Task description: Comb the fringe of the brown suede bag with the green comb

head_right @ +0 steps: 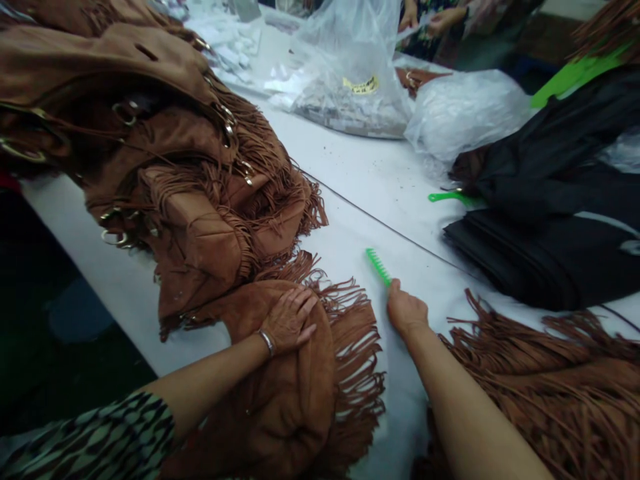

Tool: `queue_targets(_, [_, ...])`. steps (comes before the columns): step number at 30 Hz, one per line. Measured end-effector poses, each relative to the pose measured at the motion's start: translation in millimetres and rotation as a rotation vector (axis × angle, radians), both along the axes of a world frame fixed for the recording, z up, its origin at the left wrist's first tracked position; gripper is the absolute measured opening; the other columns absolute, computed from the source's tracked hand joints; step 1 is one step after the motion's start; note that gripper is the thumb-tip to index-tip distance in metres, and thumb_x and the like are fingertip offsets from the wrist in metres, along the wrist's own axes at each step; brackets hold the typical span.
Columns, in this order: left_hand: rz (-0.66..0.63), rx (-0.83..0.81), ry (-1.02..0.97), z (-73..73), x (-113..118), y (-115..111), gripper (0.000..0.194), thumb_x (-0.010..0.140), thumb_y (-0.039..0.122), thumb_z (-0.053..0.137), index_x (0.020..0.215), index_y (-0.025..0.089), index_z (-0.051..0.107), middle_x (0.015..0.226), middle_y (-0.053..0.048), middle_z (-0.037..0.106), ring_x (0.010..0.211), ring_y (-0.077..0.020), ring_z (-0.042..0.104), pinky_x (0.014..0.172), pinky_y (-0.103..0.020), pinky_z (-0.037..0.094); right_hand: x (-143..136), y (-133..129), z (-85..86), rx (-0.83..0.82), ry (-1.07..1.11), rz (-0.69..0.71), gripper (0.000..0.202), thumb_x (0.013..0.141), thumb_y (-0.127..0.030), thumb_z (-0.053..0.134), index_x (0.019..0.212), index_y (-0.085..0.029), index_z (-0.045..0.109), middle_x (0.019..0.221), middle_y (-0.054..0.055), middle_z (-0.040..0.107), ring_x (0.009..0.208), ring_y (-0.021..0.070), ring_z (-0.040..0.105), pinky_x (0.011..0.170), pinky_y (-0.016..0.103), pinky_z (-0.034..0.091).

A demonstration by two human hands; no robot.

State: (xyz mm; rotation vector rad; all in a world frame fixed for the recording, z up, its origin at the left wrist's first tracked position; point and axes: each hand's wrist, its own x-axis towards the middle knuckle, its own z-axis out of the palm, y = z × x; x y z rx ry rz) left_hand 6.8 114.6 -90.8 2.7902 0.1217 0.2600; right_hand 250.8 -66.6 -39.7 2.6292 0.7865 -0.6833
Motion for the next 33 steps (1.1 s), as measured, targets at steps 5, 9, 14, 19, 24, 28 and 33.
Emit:
queue_targets(5, [0.008,-0.015,0.008,0.7,1,-1,0.062,0.083,0.043,0.05,0.136,0.014,0.038,0.139,-0.013,0.041,0.135,-0.0282,0.028,0.112,-0.046,0.025,39,-2,20.3,-0.005,-0.105,-0.144,0.041,0.094,-0.024,0.018,0.114,-0.004,0.047,0.086,0.027,0.065,0.084,0.0337,0.066,0.067,0.04,0.043])
queue_targets(9, [0.011,-0.012,0.018,3.7,1,0,0.062,0.083,0.044,0.05,0.136,0.014,0.038,0.139,-0.013,0.042,0.135,-0.0292,0.027,0.112,-0.047,0.024,-7,16,32.7,0.08,-0.074,-0.052,0.053,0.096,-0.038,0.006,0.122,-0.009,0.041,0.084,0.021,0.065,0.08,0.0312,0.065,0.068,0.04,0.043])
queue_targets(14, [0.012,0.01,0.042,4.4,2,1,0.062,0.083,0.047,0.049,0.134,0.012,0.042,0.135,-0.014,0.045,0.132,-0.0307,0.032,0.111,-0.047,0.025,-99,44,18.3,0.179,0.197,0.227,0.025,0.089,-0.025,0.039,0.111,-0.023,0.051,0.089,0.009,0.068,0.083,0.0235,0.064,0.073,0.032,0.045])
queue_targets(19, [0.002,0.018,0.023,0.7,2,1,0.065,0.083,0.048,0.048,0.136,0.012,0.038,0.139,-0.013,0.041,0.134,-0.0296,0.028,0.112,-0.045,0.023,-52,33,9.7,0.085,0.111,0.115,0.041,0.089,-0.014,0.025,0.127,-0.012,0.04,0.092,0.02,0.067,0.083,0.032,0.065,0.071,0.044,0.045])
queue_targets(24, [0.007,0.007,0.022,-0.5,0,2,0.066,0.083,0.048,0.048,0.137,0.011,0.037,0.14,-0.012,0.041,0.135,-0.0293,0.026,0.113,-0.044,0.02,11,-3,22.3,-0.043,-0.032,-0.121,0.038,0.09,-0.019,0.024,0.115,-0.005,0.048,0.09,0.025,0.066,0.084,0.0338,0.066,0.066,0.041,0.045])
queue_targets(28, [-0.076,-0.003,0.042,5.1,-4,-6,0.063,0.085,0.047,0.047,0.137,0.013,0.036,0.141,-0.01,0.041,0.134,-0.0293,0.027,0.11,-0.044,0.024,4,-8,37.6,-0.043,-0.093,-0.183,0.041,0.093,-0.028,0.019,0.104,-0.006,0.052,0.085,0.025,0.067,0.076,0.0323,0.067,0.058,0.036,0.043])
queue_targets(33, [-0.546,-0.004,0.04,20.6,-12,-44,0.055,0.083,0.047,0.049,0.129,0.016,0.046,0.133,-0.007,0.049,0.126,-0.0263,0.039,0.103,-0.038,0.034,-48,19,52.0,0.085,-0.087,-0.004,0.042,0.095,-0.042,0.016,0.109,-0.017,0.047,0.08,0.012,0.068,0.073,0.0253,0.066,0.06,0.031,0.037])
